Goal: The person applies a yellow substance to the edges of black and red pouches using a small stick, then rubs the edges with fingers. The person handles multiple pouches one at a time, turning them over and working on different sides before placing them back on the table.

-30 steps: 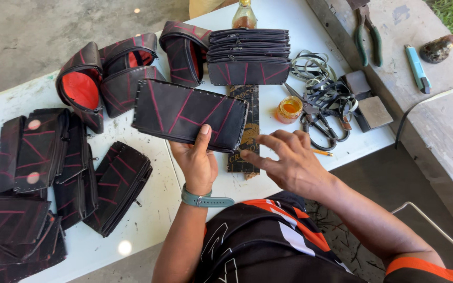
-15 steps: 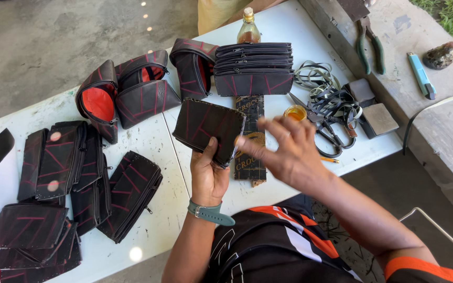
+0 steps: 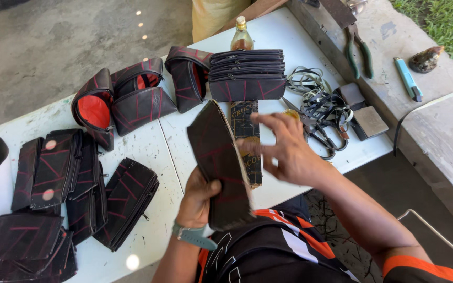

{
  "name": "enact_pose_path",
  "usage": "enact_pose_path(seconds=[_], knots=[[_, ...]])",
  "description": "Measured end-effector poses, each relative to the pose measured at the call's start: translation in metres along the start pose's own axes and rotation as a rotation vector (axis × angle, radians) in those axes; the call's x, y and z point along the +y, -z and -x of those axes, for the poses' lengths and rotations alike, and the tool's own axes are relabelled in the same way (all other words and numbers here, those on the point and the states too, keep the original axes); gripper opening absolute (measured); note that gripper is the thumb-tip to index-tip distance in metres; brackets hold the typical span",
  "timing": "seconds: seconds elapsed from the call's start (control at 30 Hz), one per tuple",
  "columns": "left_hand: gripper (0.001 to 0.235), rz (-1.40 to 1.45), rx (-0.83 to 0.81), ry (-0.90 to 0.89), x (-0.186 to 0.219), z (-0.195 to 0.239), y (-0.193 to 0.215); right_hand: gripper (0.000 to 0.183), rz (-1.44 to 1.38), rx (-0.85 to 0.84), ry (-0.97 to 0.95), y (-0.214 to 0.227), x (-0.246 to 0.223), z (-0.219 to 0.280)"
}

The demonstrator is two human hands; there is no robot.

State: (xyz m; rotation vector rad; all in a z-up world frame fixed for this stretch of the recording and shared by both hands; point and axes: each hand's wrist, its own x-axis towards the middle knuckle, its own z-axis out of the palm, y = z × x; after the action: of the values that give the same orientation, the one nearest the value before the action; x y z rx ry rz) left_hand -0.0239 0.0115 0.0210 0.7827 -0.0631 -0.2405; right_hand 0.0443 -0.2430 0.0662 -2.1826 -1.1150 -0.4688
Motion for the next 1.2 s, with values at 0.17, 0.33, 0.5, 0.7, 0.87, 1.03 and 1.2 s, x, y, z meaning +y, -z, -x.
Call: enact_pose_path(seconds=[0.17, 0.33, 0.5, 0.7, 0.87, 1.03, 1.2], knots=[[0.042, -1.083, -0.032, -0.203, 0.078, -0.013, -0.009, 0.062, -0.166, 0.185, -0.267, 0.011, 0.032, 0.023], [0.019, -1.733, -0.138, -0.535, 0.101, -0.089, -0.015, 0.066, -0.112, 0.293, -0.487, 0.027, 0.052, 0.073], [0.015, -1.903, -0.209, -0.71, 0.072, -0.18, -0.019, 0.066, -0.094, 0.412, -0.49, 0.031, 0.057, 0.085], [0.012, -1.957, -0.237, -0.647, 0.039, -0.232, 0.006, 0.067, -0.04, 0.421, -0.461, 0.029, 0.062, 0.093], [0.013, -1.939, -0.238, -0.614, 0.031, -0.247, 0.017, 0.065, -0.071, 0.406, -0.487, 0.022, 0.064, 0.094], [0.013, -1.947, -0.24, -0.619, 0.028, -0.252, 0.017, 0.063, -0.095, 0.386, -0.494, 0.017, 0.061, 0.093], [0.019, -1.931, -0.184, -0.541, 0.025, -0.25, 0.014, 0.061, -0.089, 0.346, -0.475, 0.014, 0.059, 0.093]])
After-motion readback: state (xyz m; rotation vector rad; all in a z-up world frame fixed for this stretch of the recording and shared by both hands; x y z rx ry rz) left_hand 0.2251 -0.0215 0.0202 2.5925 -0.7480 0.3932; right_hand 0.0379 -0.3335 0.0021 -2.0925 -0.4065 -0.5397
